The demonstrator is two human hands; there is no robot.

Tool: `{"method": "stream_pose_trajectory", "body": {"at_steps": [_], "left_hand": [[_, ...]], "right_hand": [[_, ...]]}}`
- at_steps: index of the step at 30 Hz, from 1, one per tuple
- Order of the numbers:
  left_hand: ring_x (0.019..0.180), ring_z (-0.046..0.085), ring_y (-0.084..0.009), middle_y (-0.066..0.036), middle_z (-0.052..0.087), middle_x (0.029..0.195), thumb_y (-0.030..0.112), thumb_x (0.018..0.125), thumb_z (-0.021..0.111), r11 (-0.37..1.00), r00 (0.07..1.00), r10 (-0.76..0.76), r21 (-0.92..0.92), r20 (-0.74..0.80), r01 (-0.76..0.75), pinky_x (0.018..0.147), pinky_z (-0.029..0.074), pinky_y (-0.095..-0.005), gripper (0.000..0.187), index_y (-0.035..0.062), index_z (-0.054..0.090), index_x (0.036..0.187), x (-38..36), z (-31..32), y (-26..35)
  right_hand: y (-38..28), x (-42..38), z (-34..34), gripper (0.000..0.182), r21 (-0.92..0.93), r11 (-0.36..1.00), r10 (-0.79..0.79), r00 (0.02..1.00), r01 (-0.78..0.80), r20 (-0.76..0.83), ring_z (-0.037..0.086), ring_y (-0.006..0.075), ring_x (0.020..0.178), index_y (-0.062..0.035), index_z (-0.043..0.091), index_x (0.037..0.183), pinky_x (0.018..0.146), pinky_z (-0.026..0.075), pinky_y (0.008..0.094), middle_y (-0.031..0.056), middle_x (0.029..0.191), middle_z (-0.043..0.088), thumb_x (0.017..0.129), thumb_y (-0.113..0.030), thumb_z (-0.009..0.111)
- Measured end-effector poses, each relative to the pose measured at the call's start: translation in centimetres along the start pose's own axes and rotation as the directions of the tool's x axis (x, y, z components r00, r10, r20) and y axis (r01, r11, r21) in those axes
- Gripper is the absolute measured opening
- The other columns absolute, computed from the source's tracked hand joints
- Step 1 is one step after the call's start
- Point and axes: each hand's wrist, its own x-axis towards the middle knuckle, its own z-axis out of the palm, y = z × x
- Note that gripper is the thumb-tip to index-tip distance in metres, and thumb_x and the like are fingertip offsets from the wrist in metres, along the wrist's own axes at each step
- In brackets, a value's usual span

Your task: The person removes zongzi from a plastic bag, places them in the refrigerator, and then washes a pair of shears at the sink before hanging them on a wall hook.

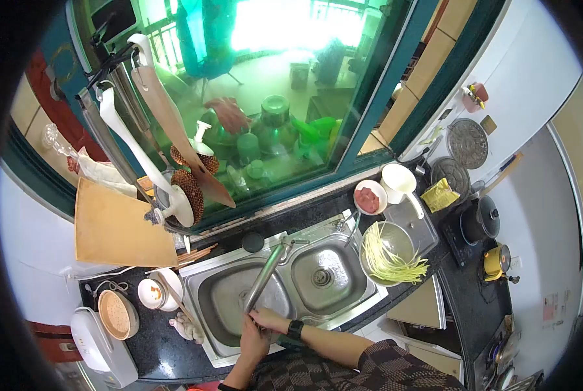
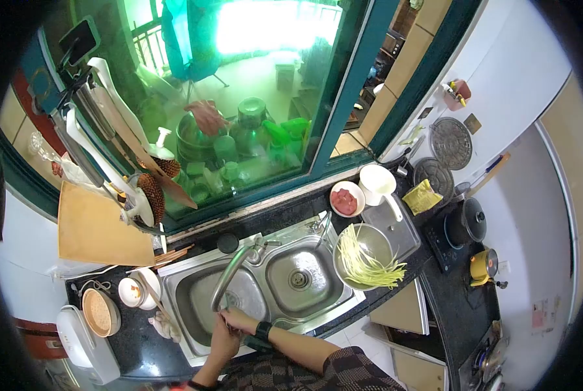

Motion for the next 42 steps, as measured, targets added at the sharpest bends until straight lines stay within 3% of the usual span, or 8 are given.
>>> {"method": "stream_pose_trajectory", "body": {"at_steps": [6, 10, 19, 21, 29, 35, 37, 42], "left_hand": [[0.089, 0.066, -0.0495, -0.03, 0.066, 0.106, 0.03, 0.096, 0.058, 0.93, 0.952, -0.209, 0.348, 0.224, 0.122, 0.076, 0.052, -0.0558, 0.074, -0.0037, 0.022, 0.151, -2.2, -3.4, 1.0], [0.085, 0.067, -0.0487, -0.03, 0.067, 0.098, 0.029, 0.096, 0.059, 0.944, 0.967, -0.107, 0.328, 0.231, 0.027, 0.074, 0.052, -0.0562, 0.069, 0.0011, 0.027, 0.151, -2.9, -4.5, 1.1], [0.094, 0.064, -0.0531, -0.036, 0.066, 0.099, 0.009, 0.094, 0.053, 0.99, 0.991, -0.122, 0.077, 0.051, 0.118, 0.079, 0.05, -0.0572, 0.044, 0.0003, 0.049, 0.137, -2.5, -4.7, -0.9], [0.1, 0.064, -0.0511, -0.034, 0.067, 0.101, 0.015, 0.096, 0.055, 0.953, 0.96, -0.277, 0.135, 0.036, 0.27, 0.083, 0.052, -0.0528, 0.037, -0.0009, 0.054, 0.129, -2.3, -4.5, -1.4], [0.106, 0.065, -0.0475, -0.036, 0.065, 0.108, 0.017, 0.089, 0.066, 0.928, 0.936, -0.353, -0.122, 0.009, 0.352, 0.086, 0.051, -0.0478, 0.069, -0.0021, 0.029, 0.143, 0.0, -1.3, -7.1], [0.092, 0.07, -0.0324, -0.026, 0.067, 0.105, 0.029, 0.101, 0.052, 0.911, 0.904, -0.32, -0.171, 0.282, 0.376, 0.076, 0.056, -0.0403, 0.052, -0.0038, 0.042, 0.139, -0.3, -3.0, -5.5], [0.086, 0.071, -0.027, -0.019, 0.067, 0.104, 0.042, 0.104, 0.048, 0.576, 0.75, -0.562, -0.487, 0.348, 0.657, 0.07, 0.058, -0.0356, 0.054, -0.002, 0.048, 0.135, 0.3, -3.9, -2.5], [0.117, 0.061, -0.0344, -0.018, 0.064, 0.123, 0.051, 0.102, 0.042, -0.013, 0.647, -0.377, -0.702, 0.663, 0.712, 0.102, 0.047, -0.0506, 0.056, 0.0036, 0.055, 0.13, 2.5, -1.7, -4.6]], "right_hand": [[2.2, 0.8, 2.0, 0.044, 0.239, 0.965, 0.1, 0.993, -0.111, 0.058, 0.062, 0.0206, 0.085, 0.0033, 0.065, 0.114, 0.078, 0.05, 0.0358, 0.0106, 0.098, 0.067, 0.104, -0.037, 0.05], [7.7, 6.1, 1.9, 0.033, 0.754, 0.653, 0.03, 0.997, -0.073, 0.07, 0.056, 0.0192, 0.071, -0.003, 0.062, 0.101, 0.072, 0.051, 0.0365, 0.0058, 0.079, 0.058, 0.106, -0.029, 0.044], [6.9, 5.9, 2.5, 0.021, 0.829, 0.552, 0.051, 0.996, -0.091, 0.075, 0.057, 0.0192, 0.074, -0.0059, 0.059, 0.099, 0.071, 0.049, 0.0357, 0.0039, 0.079, 0.056, 0.104, -0.023, 0.048], [3.9, 2.9, 4.4, 0.015, 0.501, 0.855, 0.097, 0.991, -0.13, 0.092, 0.059, 0.0178, 0.081, -0.0061, 0.06, 0.106, 0.075, 0.048, 0.0328, 0.0048, 0.088, 0.061, 0.102, -0.019, 0.053], [2.0, -1.3, 5.3, 0.036, 0.181, 0.979, -0.081, 0.992, 0.098, -0.101, 0.062, 0.0142, 0.099, -0.0033, 0.061, 0.128, 0.081, 0.051, 0.033, 0.0075, 0.108, 0.067, 0.092, -0.004, 0.054], [2.0, -2.0, 3.0, 0.034, -0.342, 0.914, -0.307, 0.925, 0.22, -0.223, 0.07, 0.0353, 0.093, 0.0029, 0.065, 0.122, 0.081, 0.053, 0.0413, 0.0278, 0.099, 0.069, 0.092, -0.012, 0.059], [1.5, -2.8, 3.4, 0.029, -0.363, 0.9, -0.342, 0.907, 0.242, -0.244, 0.068, 0.0388, 0.094, 0.0037, 0.067, 0.114, 0.08, 0.053, 0.0436, 0.0293, 0.1, 0.068, 0.091, -0.012, 0.06], [0.7, -4.1, 4.4, 0.017, -0.602, 0.727, -0.497, 0.858, 0.329, -0.132, 0.068, 0.0443, 0.084, 0.0029, 0.068, 0.087, 0.073, 0.053, 0.0504, 0.0273, 0.085, 0.068, 0.084, -0.011, 0.059]]}}
